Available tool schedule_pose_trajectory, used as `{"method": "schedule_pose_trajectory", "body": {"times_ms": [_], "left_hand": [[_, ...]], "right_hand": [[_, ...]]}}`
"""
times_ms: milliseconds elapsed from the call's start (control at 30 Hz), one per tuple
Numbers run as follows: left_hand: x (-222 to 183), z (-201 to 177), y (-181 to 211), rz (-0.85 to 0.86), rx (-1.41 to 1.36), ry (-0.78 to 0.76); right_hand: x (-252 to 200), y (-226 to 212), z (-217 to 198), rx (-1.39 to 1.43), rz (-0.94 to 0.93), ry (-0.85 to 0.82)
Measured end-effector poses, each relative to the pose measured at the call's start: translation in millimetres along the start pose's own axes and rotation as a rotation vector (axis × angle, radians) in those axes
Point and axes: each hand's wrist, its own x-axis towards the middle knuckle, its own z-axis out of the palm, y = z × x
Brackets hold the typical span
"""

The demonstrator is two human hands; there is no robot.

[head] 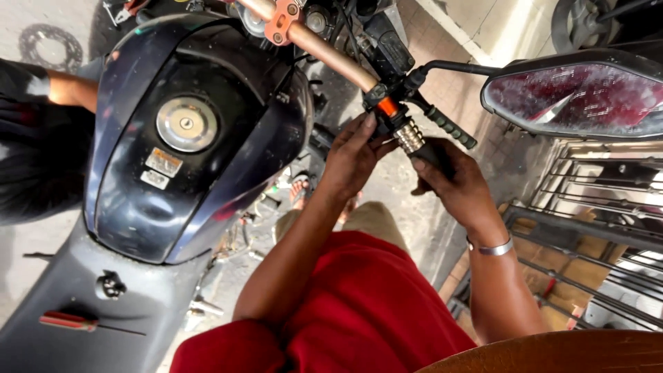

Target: Adjusting and testing the throttle assembly and handlebar controls on a motorcycle.

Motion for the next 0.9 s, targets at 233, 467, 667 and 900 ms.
{"method": "schedule_pose_trajectory", "body": {"times_ms": [233, 467, 667, 900], "left_hand": [[-6, 22, 5, -0.086, -0.058, -0.111], [-1, 49, 17, -0.190, 0.139, 0.199], [-4, 80, 36, -0.169, 0.246, 0.323], [-1, 72, 38, -0.168, 0.218, 0.299]], "right_hand": [[1, -6, -3, 0.025, 0.032, -0.069], [-3, 8, -3, 0.134, 0.001, -0.062], [-17, 8, 1, 0.614, 0.070, -0.139], [-17, 18, -1, 0.544, 0.001, -0.128]]}}
